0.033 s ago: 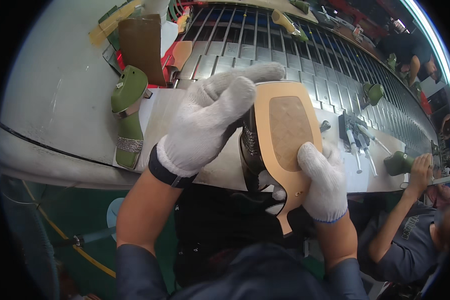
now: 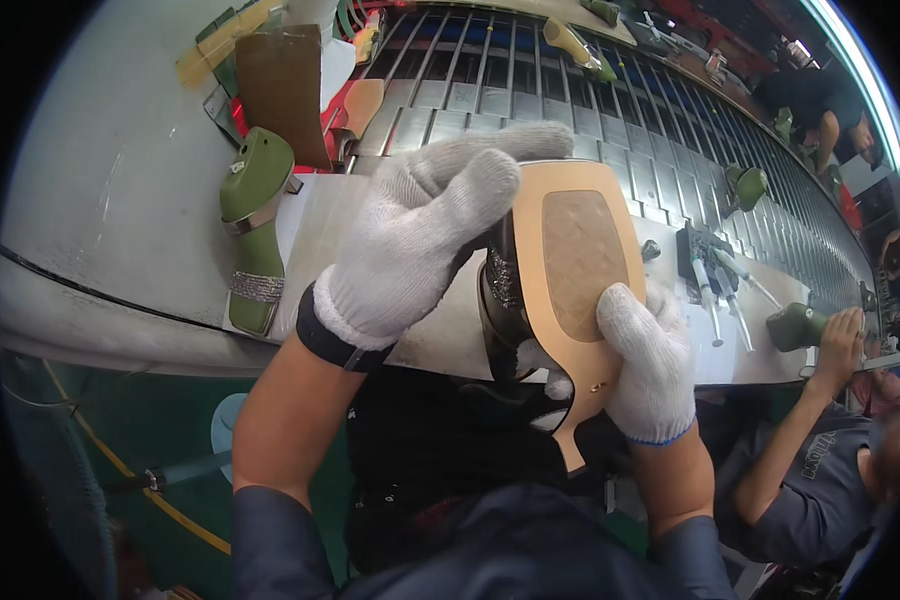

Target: The person assembles high-heeled shoes by taking shoe lasts and soles from a conveyor belt, pressing the soles onto the bottom of each shoe by hand, and hammering around the edges and heels with a hammer.

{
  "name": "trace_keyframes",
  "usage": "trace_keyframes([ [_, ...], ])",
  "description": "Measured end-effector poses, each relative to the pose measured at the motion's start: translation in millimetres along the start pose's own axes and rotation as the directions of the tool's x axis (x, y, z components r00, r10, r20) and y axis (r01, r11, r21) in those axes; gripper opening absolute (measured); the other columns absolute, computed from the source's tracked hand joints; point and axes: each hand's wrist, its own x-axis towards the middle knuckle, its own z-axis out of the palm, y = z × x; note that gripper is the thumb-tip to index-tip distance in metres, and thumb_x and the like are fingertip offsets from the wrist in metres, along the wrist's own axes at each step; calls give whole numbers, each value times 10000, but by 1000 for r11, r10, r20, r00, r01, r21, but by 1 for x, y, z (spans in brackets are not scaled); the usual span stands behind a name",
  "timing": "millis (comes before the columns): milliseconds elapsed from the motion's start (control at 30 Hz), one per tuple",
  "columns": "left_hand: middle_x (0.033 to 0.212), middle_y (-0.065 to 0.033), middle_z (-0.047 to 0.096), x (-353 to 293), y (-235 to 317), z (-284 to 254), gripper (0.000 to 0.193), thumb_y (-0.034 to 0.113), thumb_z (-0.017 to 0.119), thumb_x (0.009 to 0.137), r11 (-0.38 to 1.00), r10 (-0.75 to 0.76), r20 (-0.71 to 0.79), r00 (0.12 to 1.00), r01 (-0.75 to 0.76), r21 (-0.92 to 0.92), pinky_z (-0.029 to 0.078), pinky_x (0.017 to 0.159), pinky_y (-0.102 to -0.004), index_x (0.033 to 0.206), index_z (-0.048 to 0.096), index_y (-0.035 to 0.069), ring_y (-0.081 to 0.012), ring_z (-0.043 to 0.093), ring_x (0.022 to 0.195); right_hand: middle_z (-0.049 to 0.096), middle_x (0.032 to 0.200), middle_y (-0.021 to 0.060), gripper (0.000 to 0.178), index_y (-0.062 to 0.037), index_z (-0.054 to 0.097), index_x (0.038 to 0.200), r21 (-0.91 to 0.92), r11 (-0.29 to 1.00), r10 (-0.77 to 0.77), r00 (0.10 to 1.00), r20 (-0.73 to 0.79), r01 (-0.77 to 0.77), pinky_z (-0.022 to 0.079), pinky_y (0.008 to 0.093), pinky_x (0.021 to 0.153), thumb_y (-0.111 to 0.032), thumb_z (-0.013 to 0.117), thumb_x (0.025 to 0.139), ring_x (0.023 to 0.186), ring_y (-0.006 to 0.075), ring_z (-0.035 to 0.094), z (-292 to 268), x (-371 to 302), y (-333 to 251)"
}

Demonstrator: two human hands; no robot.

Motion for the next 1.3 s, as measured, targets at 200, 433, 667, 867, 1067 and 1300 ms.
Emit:
trace_keyframes([
  [200, 1438, -206, 720, 5, -3, 2, 547, 335, 649, 1138, 981, 95, 4, 996, -94, 170, 572, 1143, -409, 1474, 636, -95, -261, 706, 1320, 795, 1025, 217, 401, 142, 660, 1328, -46, 997, -63, 998, 4, 63, 668, 318, 634, -188, 600, 1107, 722, 213, 778, -5, 3, 3],
  [433, 1451, -208, 715, 1, -6, 2, 494, 214, 650, 1121, 941, 161, 35, 986, -165, 294, 529, 1188, -395, 1508, 615, -91, -263, 674, 1371, 794, 1018, 206, 405, 136, 651, 1339, -113, 985, -131, 991, -7, 130, 642, 307, 614, -202, 604, 1121, 695, 189, 756, -4, 3, 7],
  [667, 1501, -212, 671, -8, -7, 11, 598, 138, 723, 1009, 978, 136, 29, 990, -139, 154, 489, 1223, -422, 1539, 575, -96, -278, 653, 1398, 800, 989, 185, 361, 116, 681, 1291, -154, 979, -141, 989, -35, 134, 626, 288, 601, -196, 616, 1122, 700, 172, 762, -3, 1, 3],
  [867, 1385, -246, 720, -30, 14, 31, 508, 186, 695, 981, 987, 28, -253, 967, 13, 159, 547, 1152, -436, 1388, 647, -114, -304, 718, 1281, 818, 896, 151, 298, 99, 747, 1143, -203, 977, -38, 993, 107, 59, 632, 292, 623, -174, 659, 1066, 678, 152, 757, -3, -10, 13],
  [1067, 1206, -286, 777, -59, 39, 38, 419, 270, 581, 1021, 960, 38, -433, 901, 88, 266, 616, 1038, -465, 1211, 674, -91, -322, 780, 1095, 744, 757, 156, 222, 38, 791, 1048, -521, 766, -268, 924, 274, 377, 568, 376, 601, -144, 670, 1006, 631, 278, 740, 8, -18, 29],
  [1300, 1063, -236, 788, -75, 43, 39, 281, 221, 656, 1050, 879, 122, -534, 837, 159, 450, 645, 967, -444, 1100, 666, -55, -277, 786, 977, 717, 741, 150, 193, 16, 796, 1044, -541, 641, -351, 835, 424, 544, 570, 406, 593, -148, 826, 946, 621, 330, 722, 31, -12, 40],
])
